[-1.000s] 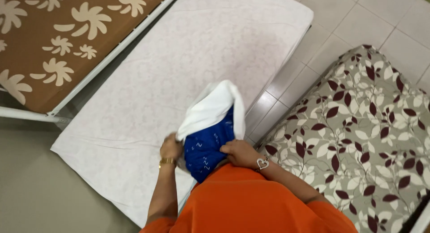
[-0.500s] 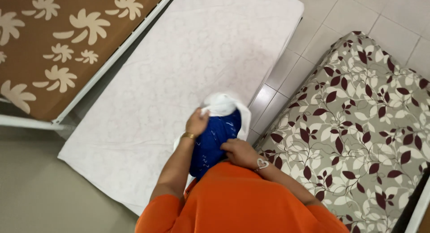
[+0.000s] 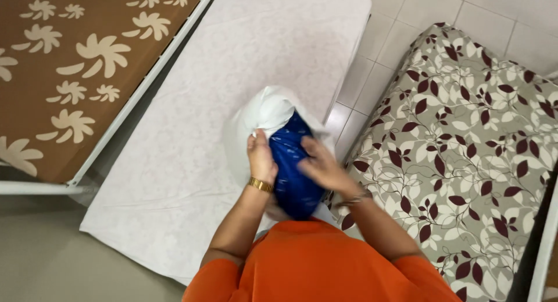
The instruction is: Making several single beds by removing and folding white sheets.
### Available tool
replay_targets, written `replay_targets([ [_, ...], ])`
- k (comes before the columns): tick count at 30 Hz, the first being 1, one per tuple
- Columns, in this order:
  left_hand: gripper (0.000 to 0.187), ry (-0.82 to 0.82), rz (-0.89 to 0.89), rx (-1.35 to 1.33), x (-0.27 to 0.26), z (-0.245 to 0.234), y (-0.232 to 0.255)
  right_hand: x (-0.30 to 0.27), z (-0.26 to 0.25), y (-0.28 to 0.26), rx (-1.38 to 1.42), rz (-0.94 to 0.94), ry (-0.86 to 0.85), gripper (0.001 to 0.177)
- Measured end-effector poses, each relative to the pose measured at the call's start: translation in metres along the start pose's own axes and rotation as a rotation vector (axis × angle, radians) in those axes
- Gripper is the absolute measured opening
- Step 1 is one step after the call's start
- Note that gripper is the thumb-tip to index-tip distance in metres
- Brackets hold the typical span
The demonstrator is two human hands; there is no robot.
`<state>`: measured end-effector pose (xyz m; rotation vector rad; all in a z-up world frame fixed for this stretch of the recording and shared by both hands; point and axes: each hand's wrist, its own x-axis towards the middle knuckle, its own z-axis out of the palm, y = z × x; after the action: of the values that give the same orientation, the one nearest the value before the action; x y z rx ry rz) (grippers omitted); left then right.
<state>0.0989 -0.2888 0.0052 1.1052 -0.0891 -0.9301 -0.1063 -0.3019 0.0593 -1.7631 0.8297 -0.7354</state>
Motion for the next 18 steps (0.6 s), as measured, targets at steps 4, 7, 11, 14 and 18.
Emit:
replay_targets([
  [4,0.024,-0.143,-0.190,0.076,-0.067,0.028,0.047,0.010,0.021,-0.065,-0.743,-0.220,0.107,0.117],
  [7,0.025,-0.286,-0.170,0.097,-0.076,0.004,0.027,0.012,0.004,-0.071,-0.666,0.070,-0.051,0.080],
  [11,0.024,-0.474,-0.121,0.091,-0.072,-0.011,0.015,-0.007,-0.005,-0.008,-0.440,0.075,-0.150,0.051],
  [14,0.027,-0.506,0.032,0.531,-0.059,0.001,0.026,-0.021,-0.005,-0.003,-0.242,0.033,-0.094,0.035],
  [18,0.024,-0.337,0.670,0.833,-0.029,0.039,0.045,-0.012,-0.032,-0.024,-0.345,-0.214,-0.067,0.031],
])
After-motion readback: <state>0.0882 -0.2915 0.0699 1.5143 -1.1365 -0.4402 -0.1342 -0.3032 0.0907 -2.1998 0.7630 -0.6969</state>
